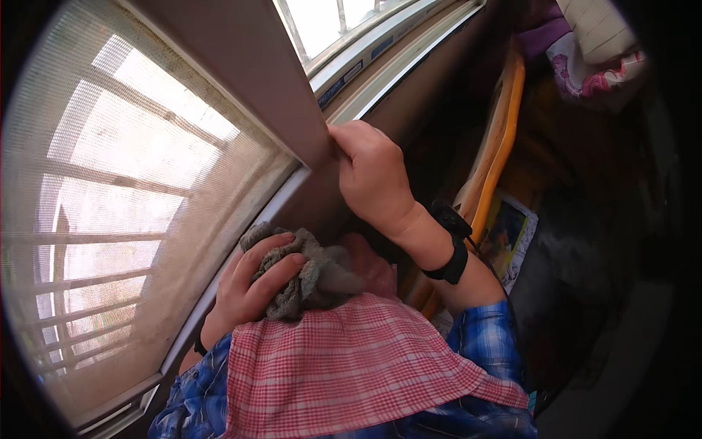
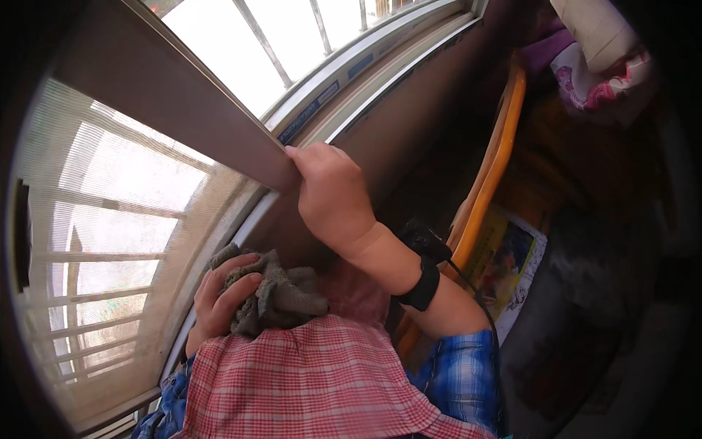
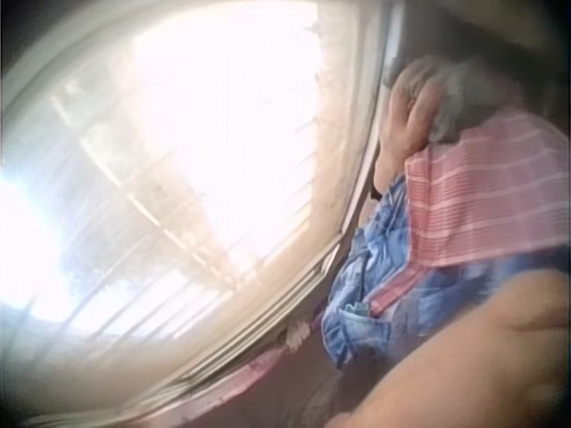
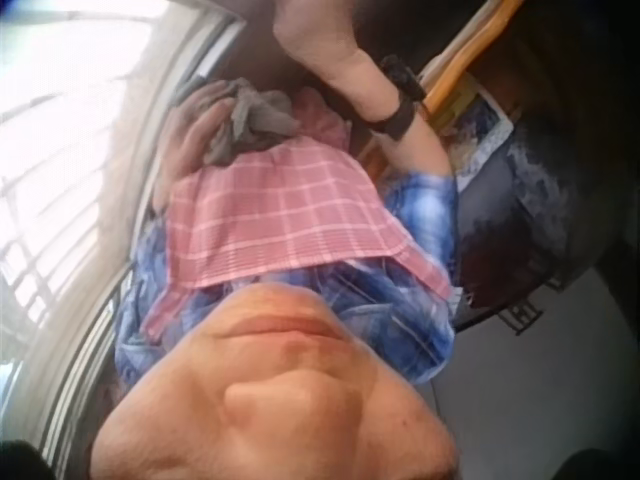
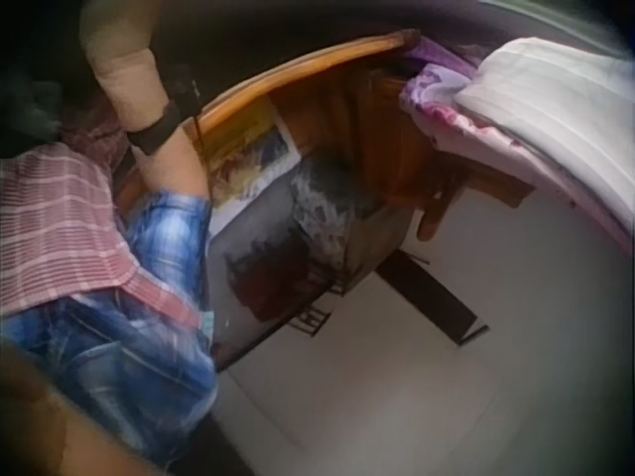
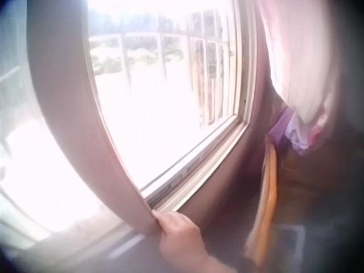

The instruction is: The recorder is attempting to repair or secure a sliding window frame using thin metal strips or tools.

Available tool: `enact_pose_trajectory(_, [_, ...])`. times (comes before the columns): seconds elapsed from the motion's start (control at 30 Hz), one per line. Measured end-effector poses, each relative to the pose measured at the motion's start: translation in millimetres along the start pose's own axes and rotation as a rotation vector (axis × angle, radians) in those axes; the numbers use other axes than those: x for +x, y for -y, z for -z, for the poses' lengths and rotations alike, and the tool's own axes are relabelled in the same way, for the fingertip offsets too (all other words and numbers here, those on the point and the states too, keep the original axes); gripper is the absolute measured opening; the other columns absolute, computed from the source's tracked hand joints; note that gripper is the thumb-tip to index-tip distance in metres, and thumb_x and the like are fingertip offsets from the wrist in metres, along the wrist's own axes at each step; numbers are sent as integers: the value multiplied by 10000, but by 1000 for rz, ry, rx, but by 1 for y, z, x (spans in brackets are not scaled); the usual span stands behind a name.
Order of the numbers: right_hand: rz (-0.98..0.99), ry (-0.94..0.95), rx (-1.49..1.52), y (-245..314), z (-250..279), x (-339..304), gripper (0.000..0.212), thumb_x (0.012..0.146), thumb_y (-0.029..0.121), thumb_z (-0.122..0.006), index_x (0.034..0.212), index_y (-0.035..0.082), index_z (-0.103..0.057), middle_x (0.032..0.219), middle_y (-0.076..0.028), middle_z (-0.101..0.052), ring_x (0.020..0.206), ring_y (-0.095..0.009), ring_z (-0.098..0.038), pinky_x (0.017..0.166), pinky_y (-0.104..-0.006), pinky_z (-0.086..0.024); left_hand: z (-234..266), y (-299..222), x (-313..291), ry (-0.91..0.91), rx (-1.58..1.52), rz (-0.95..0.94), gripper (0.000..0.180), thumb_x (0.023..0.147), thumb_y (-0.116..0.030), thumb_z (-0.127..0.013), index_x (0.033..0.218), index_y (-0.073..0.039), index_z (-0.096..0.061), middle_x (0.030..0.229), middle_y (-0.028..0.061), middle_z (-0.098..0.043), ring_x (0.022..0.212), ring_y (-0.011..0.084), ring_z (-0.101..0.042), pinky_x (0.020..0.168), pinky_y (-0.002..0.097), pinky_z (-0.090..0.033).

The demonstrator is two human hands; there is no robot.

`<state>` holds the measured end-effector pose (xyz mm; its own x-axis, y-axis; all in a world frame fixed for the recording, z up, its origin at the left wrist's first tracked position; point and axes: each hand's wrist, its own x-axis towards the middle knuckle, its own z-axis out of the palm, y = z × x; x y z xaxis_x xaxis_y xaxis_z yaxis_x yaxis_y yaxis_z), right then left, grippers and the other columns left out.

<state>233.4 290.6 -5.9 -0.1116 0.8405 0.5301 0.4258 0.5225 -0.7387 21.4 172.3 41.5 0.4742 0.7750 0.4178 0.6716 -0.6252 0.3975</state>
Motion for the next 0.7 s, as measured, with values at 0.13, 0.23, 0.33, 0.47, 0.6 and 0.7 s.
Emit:
enact_pose_trajectory(0.13, [58, -25, -183, 5, -6, -6, 399, 804, -36, -521, 1191, -53, -619, 962, -189, -621, 924, -366, -600, 833, -427, -506, -8, 0, 10, 68, -25, -45, 430, 779, -132, -736, 1204, -137, -668, 1237, 158, -643, 1003, 350, -681, 869, 421, -561])
enact_pose_trajectory(0.23, [34, -36, -185, 9, -9, -7, 401, 814, -29, -521, 1204, -75, -602, 965, -187, -615, 919, -360, -592, 835, -421, -511, -13, -1, 16, 82, -30, -58, 424, 788, -142, -731, 1207, -139, -665, 1239, 152, -641, 998, 349, -681, 866, 418, -564])
enact_pose_trajectory(0.33, [36, -41, -190, 9, -10, -7, 415, 812, -27, -528, 1219, -84, -589, 973, -186, -612, 924, -351, -591, 836, -416, -514, -20, 0, 24, 102, -31, -46, 422, 792, -135, -720, 1210, -145, -663, 1240, 145, -641, 995, 348, -681, 864, 411, -566])
enact_pose_trajectory(0.47, [25, -15, -171, 5, -3, -8, 429, 812, -23, -533, 1234, -87, -578, 972, -184, -605, 926, -345, -588, 837, -407, -518, -28, -1, 43, 180, -30, -35, 424, 793, -112, -695, 1213, -158, -661, 1244, 137, -641, 992, 344, -682, 855, 407, -571])
enact_pose_trajectory(0.6, [68, 42, -34, -10, 6, -1, 376, 816, -21, -540, 1180, -71, -622, 992, -191, -630, 931, -351, -610, 833, -397, -528, -35, 7, 55, 222, -22, -38, 435, 784, -109, -689, 1214, -168, -660, 1245, 139, -639, 987, 339, -686, 835, 400, -582])
enact_pose_trajectory(0.7, [-49, 138, 165, -26, 20, 17, 282, 868, -5, -572, 1129, -34, -674, 966, -184, -677, 877, -326, -658, 788, -379, -540, -38, 17, 54, 224, 38, -24, 443, 774, -112, -691, 1211, -173, -660, 1242, 142, -637, 992, 339, -690, 818, 389, -592])
